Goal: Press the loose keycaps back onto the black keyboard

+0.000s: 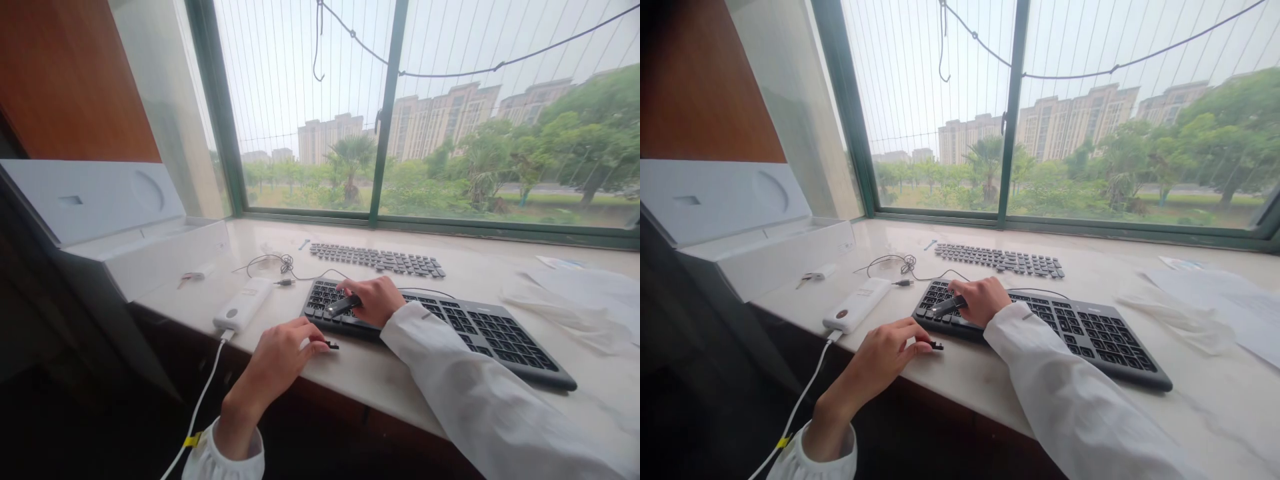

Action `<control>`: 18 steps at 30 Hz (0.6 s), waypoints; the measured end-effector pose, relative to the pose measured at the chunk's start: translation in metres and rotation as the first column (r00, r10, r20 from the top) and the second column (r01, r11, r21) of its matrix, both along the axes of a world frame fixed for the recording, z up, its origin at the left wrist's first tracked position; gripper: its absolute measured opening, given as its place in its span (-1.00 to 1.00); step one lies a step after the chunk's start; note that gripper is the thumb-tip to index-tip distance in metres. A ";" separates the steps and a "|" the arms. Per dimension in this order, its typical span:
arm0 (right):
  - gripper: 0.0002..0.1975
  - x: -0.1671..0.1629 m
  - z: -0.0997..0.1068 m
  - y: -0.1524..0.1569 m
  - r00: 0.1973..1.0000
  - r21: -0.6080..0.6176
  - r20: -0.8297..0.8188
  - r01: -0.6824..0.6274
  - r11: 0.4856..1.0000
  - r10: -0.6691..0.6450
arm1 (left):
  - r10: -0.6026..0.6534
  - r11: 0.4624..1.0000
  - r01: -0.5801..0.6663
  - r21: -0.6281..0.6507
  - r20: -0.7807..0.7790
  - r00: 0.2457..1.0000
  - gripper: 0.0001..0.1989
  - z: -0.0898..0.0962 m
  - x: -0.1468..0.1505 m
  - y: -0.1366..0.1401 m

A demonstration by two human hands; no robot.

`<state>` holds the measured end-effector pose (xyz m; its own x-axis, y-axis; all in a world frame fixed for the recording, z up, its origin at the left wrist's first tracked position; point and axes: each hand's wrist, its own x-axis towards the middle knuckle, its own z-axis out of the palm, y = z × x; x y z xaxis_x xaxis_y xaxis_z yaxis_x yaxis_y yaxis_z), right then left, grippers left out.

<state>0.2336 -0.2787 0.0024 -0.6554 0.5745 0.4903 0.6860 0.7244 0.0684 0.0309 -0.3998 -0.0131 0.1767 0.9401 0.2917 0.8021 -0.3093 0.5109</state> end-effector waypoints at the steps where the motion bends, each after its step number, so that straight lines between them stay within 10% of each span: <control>1: -0.69 0.002 -0.001 0.000 0.999 0.016 -0.015 -0.044 0.999 0.044 | 0.008 1.000 -0.008 0.009 0.000 1.000 -0.74 0.000 0.000 0.001; 7: -0.68 0.007 -0.001 -0.007 0.929 0.072 -0.051 -0.362 0.929 0.366 | 0.176 0.979 -0.189 0.082 0.143 0.974 -0.57 0.000 -0.003 0.010; 18: -0.70 -0.002 -0.005 -0.011 0.896 0.130 -0.066 -0.428 0.894 0.439 | 0.221 0.962 -0.227 0.153 0.054 0.974 -0.59 0.008 0.011 0.018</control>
<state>0.2320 -0.2893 -0.0027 -0.7764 0.1826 0.6032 0.3124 0.9427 0.1168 0.0418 -0.3819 -0.0054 -0.0468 0.8964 0.4408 0.8421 -0.2020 0.5001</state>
